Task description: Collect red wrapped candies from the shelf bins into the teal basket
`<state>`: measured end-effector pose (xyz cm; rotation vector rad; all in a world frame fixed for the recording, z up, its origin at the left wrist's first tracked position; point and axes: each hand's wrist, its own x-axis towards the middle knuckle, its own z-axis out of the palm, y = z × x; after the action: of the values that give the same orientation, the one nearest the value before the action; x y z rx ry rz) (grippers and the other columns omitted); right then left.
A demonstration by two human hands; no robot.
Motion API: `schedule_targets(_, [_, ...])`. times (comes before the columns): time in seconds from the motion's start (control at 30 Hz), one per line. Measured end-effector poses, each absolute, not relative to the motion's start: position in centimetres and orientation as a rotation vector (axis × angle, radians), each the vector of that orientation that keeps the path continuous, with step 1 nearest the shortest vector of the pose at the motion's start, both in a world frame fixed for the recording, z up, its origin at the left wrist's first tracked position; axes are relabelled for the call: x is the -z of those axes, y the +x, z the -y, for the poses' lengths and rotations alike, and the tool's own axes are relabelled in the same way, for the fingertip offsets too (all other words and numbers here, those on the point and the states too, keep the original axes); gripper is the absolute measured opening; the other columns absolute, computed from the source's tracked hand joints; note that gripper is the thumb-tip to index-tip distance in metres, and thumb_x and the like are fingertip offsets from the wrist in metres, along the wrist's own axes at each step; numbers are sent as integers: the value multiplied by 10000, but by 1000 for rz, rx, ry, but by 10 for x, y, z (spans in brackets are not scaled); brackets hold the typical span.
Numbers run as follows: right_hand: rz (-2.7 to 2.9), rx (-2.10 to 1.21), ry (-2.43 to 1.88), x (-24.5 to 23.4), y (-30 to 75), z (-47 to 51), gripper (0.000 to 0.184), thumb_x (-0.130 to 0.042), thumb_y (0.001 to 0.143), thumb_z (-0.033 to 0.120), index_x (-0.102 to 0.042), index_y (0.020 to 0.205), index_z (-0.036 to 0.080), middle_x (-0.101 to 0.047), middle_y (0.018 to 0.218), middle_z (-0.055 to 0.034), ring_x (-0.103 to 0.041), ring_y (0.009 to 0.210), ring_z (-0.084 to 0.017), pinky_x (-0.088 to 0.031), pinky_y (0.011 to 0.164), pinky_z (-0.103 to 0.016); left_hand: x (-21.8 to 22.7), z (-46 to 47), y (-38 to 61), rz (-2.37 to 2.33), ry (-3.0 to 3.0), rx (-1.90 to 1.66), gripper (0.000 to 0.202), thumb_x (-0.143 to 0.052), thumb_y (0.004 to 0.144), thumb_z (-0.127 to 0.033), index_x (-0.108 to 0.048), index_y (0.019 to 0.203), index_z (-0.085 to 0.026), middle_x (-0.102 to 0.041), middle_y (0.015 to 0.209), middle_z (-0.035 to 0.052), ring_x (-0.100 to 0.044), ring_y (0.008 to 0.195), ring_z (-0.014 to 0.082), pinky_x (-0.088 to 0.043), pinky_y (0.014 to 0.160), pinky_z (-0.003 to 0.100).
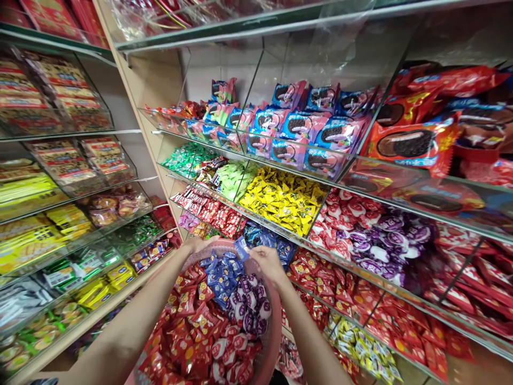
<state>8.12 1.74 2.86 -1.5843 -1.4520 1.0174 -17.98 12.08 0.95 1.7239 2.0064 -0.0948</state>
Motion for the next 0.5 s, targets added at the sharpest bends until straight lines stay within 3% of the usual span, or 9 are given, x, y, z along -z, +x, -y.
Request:
schedule_targets(0.17, [1282,-1230,-1473,0,39,-19,389,-573,674,541,-630,742,162,-666,697,-32,-361,337,-51,-238,335,-198,-11,-118,-179,-2008,1723,82,1160,-222,540,-926,-613,1132,-9,-515,1249,274,-504,1136,411,-417,915,444])
schedule_targets(0.33, [1191,-1223,-1460,18,12,-34,309,-569,674,467,-597,682,159,-619,616,4,-371,375,-51,-269,374,-192,-11,-118,-180,-2008,1747,87,1072,-215,560,-918,-660,1049,-74,-563,1204,254,-539,1097,403,-425,899,444])
schedule_targets(0.5, [1221,-1213,-1530,27,0,-35,261,-611,658,376,-552,516,166,-519,449,41,-348,355,-59,-245,361,-196,-13,-118,-179,-2008,1754,96,1107,-208,561,-915,-633,1113,-55,-549,1220,255,-526,1122,389,-421,920,436])
